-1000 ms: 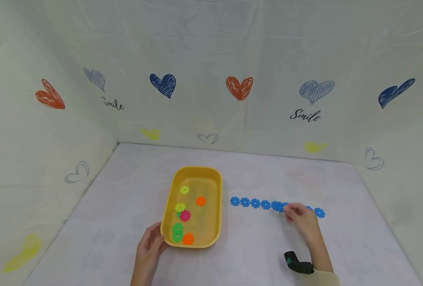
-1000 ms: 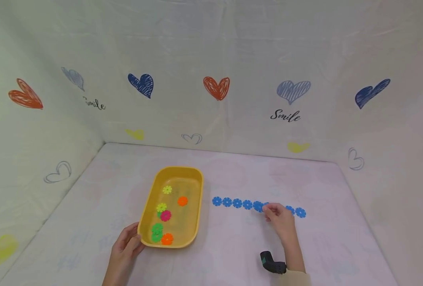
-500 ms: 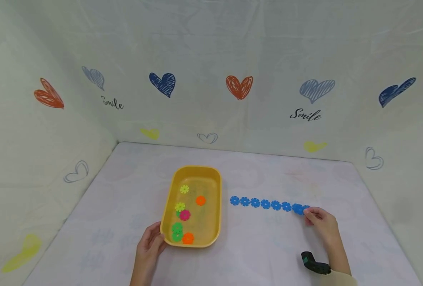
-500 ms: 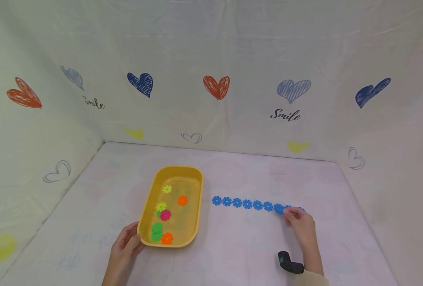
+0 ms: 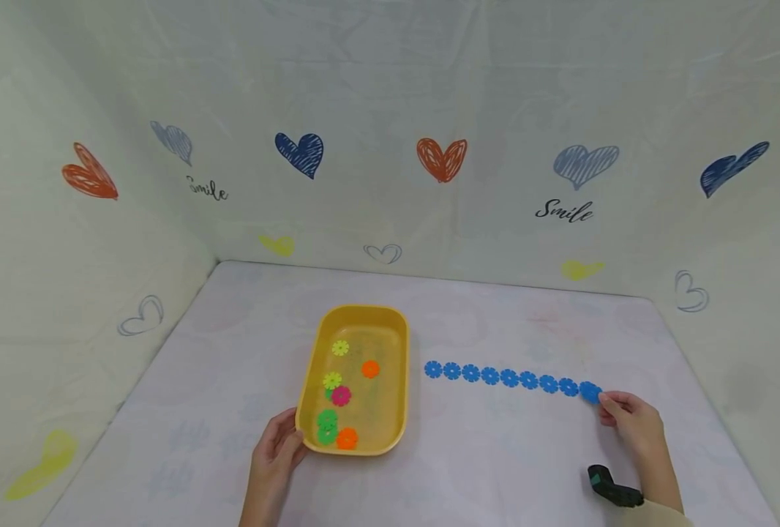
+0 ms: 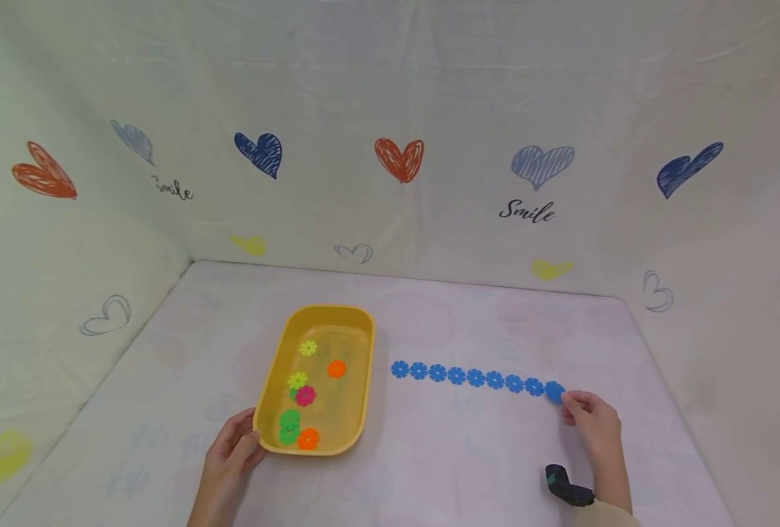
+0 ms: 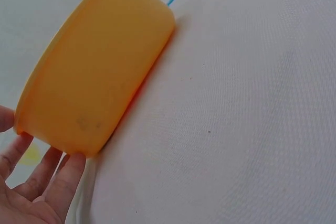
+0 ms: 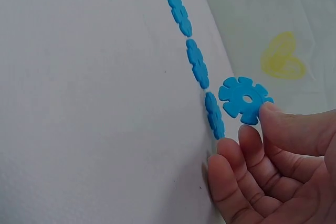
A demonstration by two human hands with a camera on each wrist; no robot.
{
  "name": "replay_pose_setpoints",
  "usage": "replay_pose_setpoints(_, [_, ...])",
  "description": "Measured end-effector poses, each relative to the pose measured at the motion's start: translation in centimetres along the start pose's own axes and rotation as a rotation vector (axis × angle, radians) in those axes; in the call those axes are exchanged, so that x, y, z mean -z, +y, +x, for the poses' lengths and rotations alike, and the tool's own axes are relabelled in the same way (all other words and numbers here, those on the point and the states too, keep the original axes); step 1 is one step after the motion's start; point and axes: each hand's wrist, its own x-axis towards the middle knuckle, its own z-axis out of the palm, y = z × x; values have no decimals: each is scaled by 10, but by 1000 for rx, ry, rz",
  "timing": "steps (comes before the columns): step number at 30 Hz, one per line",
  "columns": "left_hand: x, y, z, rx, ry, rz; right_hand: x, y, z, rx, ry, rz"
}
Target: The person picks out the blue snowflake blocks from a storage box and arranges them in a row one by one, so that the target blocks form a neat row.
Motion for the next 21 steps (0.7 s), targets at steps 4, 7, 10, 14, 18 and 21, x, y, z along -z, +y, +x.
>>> replay_pose_setpoints(4, [0, 1, -1, -1, 0, -1, 7, 6, 5, -28, 20, 7])
replay_pose_setpoints(7, [0, 1, -1, 1, 1, -1, 12, 8, 9, -61, 33, 26])
replay_pose_setpoints(10, [0, 1, -1, 5, 3, 3, 15, 10, 12, -100, 36, 40])
replay_pose_setpoints(14, [0, 1, 0, 8, 8, 5, 18, 11, 15, -118, 39, 39])
replay_pose_setpoints(18, [0, 0, 0, 13, 13, 6, 19, 12, 18, -119, 45, 24])
replay_pose_setpoints(21, [0, 0, 0, 16, 17, 12, 20, 11, 20, -119, 35, 10])
